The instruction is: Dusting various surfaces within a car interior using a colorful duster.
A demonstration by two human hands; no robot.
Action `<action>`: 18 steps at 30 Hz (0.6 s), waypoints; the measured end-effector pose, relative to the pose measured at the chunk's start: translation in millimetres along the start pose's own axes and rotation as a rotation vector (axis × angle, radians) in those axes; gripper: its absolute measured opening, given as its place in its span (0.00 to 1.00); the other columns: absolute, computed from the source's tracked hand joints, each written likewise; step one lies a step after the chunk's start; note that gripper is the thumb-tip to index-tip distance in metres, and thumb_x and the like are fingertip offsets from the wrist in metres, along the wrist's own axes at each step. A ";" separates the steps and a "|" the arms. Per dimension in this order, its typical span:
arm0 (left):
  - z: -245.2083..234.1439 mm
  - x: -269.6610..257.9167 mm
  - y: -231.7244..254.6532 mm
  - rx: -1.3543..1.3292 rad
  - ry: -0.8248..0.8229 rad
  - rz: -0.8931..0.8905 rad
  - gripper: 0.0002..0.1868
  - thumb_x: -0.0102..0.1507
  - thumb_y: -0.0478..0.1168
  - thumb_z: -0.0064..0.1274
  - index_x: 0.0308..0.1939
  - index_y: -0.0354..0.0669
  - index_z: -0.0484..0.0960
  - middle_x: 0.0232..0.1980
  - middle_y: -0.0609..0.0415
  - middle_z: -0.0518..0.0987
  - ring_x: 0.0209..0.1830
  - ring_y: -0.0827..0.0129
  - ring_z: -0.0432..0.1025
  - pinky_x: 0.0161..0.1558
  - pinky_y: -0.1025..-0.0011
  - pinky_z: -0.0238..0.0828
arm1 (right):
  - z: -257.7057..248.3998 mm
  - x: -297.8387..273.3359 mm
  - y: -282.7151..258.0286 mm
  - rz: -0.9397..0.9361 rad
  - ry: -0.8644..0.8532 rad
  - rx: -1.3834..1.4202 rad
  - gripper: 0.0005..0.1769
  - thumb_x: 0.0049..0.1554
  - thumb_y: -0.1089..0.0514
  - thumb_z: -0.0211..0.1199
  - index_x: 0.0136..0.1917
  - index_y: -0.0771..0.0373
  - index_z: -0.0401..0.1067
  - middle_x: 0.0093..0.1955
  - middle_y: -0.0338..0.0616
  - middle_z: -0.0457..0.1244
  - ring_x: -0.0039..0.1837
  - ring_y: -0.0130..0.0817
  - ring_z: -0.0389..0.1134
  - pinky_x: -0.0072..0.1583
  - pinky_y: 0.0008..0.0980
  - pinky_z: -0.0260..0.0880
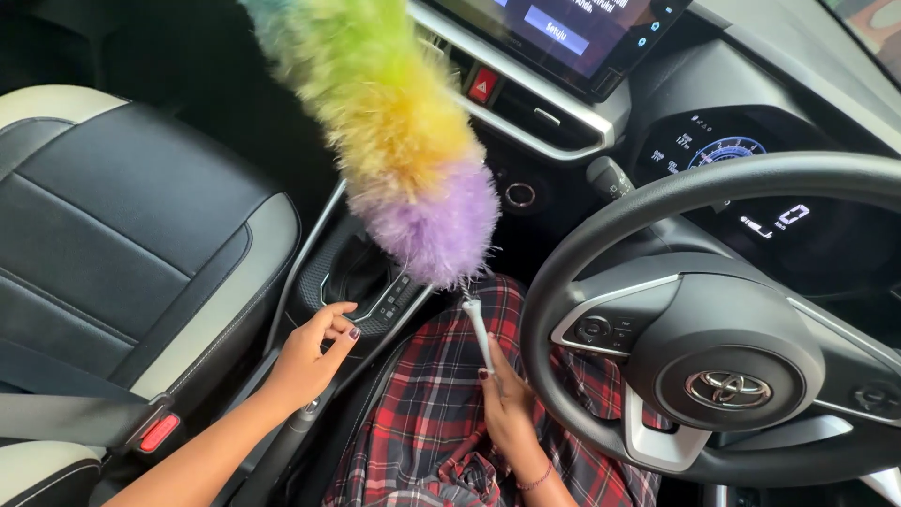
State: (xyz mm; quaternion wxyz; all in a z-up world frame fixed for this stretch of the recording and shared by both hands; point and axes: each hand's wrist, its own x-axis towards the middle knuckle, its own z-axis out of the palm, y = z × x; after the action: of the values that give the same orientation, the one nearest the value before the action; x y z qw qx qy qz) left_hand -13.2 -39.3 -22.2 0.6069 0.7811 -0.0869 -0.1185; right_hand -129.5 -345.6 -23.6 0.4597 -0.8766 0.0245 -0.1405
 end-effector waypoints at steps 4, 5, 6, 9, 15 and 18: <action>0.5 -1.5 -1.7 -0.001 -0.004 0.011 0.22 0.64 0.41 0.52 0.62 0.41 0.75 0.39 0.57 0.83 0.41 0.71 0.78 0.45 0.69 0.73 | -3.5 7.3 -10.7 0.250 -0.109 -0.151 0.31 0.61 0.66 0.56 0.77 0.55 0.61 0.73 0.47 0.64 0.72 0.38 0.68 0.67 0.33 0.68; 0.3 -1.5 -0.3 -0.003 0.000 0.009 0.22 0.64 0.41 0.52 0.62 0.41 0.75 0.39 0.57 0.83 0.41 0.71 0.78 0.45 0.69 0.74 | -5.2 7.2 -7.4 0.318 -0.107 -0.067 0.31 0.61 0.66 0.54 0.77 0.54 0.61 0.73 0.45 0.63 0.68 0.39 0.70 0.66 0.33 0.70; 0.3 -2.0 0.7 -0.005 0.002 0.006 0.22 0.64 0.41 0.52 0.62 0.41 0.75 0.39 0.57 0.83 0.41 0.71 0.78 0.45 0.70 0.74 | -7.0 6.0 -4.4 0.387 -0.105 0.016 0.31 0.61 0.66 0.52 0.77 0.54 0.61 0.74 0.44 0.63 0.64 0.41 0.72 0.65 0.33 0.72; 0.2 -2.2 -2.5 0.002 0.002 0.027 0.22 0.64 0.40 0.52 0.62 0.41 0.75 0.39 0.57 0.83 0.41 0.71 0.78 0.45 0.70 0.73 | -10.5 2.8 11.7 0.117 -0.019 -0.041 0.31 0.61 0.68 0.52 0.77 0.61 0.59 0.77 0.50 0.58 0.77 0.43 0.59 0.72 0.37 0.59; 0.9 -4.8 0.9 0.005 -0.015 -0.009 0.22 0.64 0.40 0.52 0.62 0.41 0.74 0.40 0.56 0.82 0.42 0.71 0.78 0.46 0.69 0.73 | -18.7 1.6 6.7 0.165 -0.071 -0.217 0.30 0.61 0.65 0.53 0.76 0.57 0.62 0.74 0.46 0.63 0.73 0.36 0.65 0.70 0.32 0.64; 1.0 -3.7 -1.1 0.012 -0.008 0.037 0.22 0.64 0.40 0.52 0.62 0.40 0.75 0.40 0.56 0.83 0.43 0.71 0.78 0.49 0.70 0.73 | -33.5 -3.2 13.9 0.063 -0.022 -0.173 0.29 0.62 0.65 0.52 0.77 0.64 0.59 0.75 0.56 0.59 0.74 0.45 0.61 0.69 0.38 0.60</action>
State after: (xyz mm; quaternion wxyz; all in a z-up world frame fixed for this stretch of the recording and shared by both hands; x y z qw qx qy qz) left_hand -17.0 -38.9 -23.3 0.6041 0.7823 -0.1045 -0.1099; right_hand -140.5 -379.9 -17.6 0.3866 -0.9133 0.0590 -0.1138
